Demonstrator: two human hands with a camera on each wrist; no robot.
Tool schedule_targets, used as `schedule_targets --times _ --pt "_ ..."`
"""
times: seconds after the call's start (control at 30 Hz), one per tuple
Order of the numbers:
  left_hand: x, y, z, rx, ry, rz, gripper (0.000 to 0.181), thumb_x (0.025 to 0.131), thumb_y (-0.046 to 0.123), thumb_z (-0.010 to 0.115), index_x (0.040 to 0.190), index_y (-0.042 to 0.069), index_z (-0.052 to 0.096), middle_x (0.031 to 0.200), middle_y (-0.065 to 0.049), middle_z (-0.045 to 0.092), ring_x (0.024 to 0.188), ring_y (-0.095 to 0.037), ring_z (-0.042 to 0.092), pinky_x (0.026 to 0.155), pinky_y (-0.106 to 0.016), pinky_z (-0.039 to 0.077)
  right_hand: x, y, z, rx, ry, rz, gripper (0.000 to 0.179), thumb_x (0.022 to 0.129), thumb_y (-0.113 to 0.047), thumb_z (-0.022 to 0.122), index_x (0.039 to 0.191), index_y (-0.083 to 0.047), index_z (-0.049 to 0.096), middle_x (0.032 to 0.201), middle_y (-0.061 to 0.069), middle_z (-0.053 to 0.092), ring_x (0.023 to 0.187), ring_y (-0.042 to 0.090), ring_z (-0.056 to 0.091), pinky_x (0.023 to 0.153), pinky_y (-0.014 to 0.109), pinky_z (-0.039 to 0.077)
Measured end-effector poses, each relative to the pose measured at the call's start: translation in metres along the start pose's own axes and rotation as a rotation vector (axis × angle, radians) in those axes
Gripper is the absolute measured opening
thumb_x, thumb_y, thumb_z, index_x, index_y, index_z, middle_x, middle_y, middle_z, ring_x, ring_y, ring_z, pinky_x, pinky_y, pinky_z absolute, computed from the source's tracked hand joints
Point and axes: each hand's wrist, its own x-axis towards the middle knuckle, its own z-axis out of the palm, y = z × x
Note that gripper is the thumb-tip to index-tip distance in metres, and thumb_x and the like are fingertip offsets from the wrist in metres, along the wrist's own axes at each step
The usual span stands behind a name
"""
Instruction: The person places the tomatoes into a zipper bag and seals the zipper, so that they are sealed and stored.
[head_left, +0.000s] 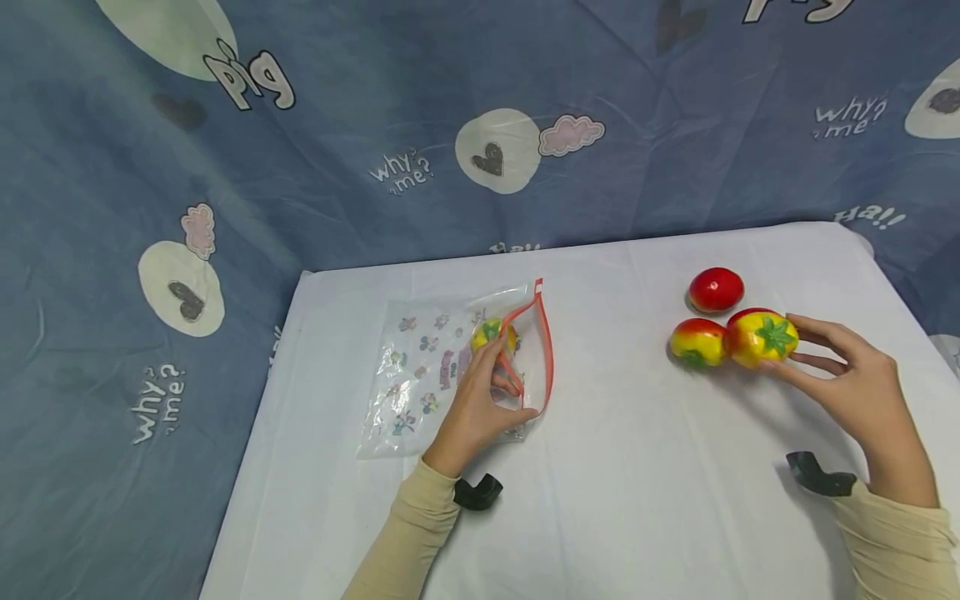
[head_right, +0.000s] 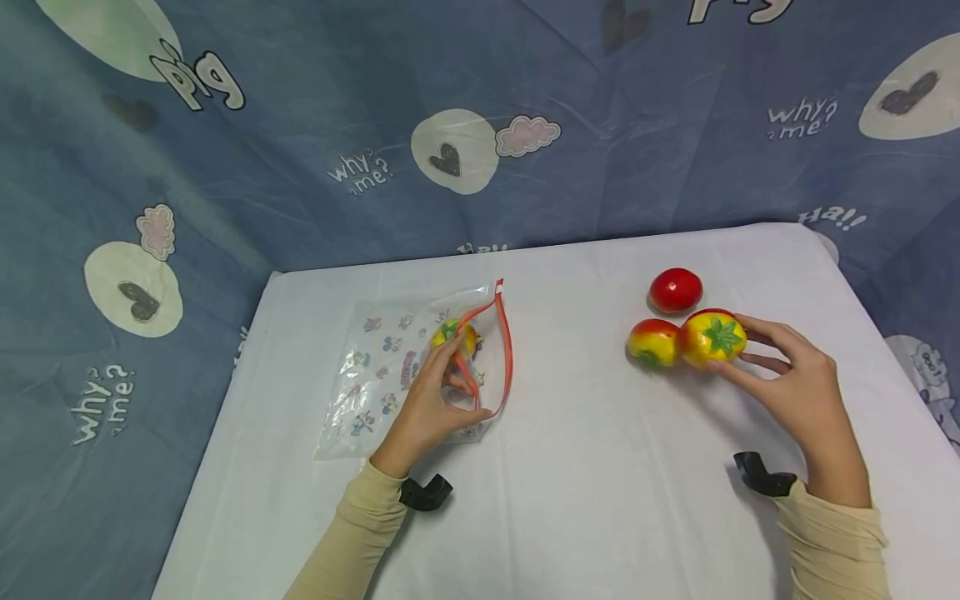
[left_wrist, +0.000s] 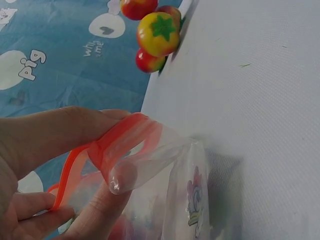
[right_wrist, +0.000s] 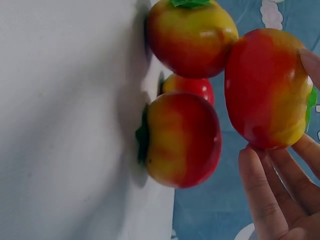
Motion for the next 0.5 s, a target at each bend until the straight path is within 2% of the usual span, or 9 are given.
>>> schedule_targets --times 0.17,0.3,0.5 --pt "-0.0015 0.0022 0.0004 0.008 0.007 0.002 0.118 0.067 0.006 0.096 0.163 0.01 0.028 0.166 -0.004 0.029 0.093 -0.014 0.064 0.093 -0.04 0.059 0.0007 -0.0041 0.0014 0.014 0.007 -0.026 0.069 0.085 -0.017 0.086 0.148 -0.01 0.057 0.143 0.01 0.06 0.111 -0.019 0.041 0.084 -0.008 0.04" --pt "-0.0019 0.0033 0.0009 0.026 0.019 0.037 0.124 0.067 0.003 0.096 0.166 0.013 0.022 0.171 0.001 0.019 0.096 -0.015 0.062 0.089 -0.039 0.061 0.0011 -0.0065 0.002 0.02 0.015 -0.041 0.069 0.085 -0.016 0.086 0.147 -0.01 0.058 0.141 0.011 0.06 0.112 -0.019 0.042 0.085 -0.008 0.04" --pt "0.0 0.0008 0.0017 0.009 0.038 0.074 0.126 0.066 -0.001 0.096 0.166 0.014 0.021 0.171 0.001 0.022 0.095 -0.016 0.063 0.079 -0.037 0.064 0.0016 -0.0075 0.0025 0.028 0.024 -0.061 0.067 0.084 -0.013 0.086 0.145 -0.008 0.058 0.136 -0.011 0.061 0.112 -0.02 0.042 0.085 -0.007 0.04"
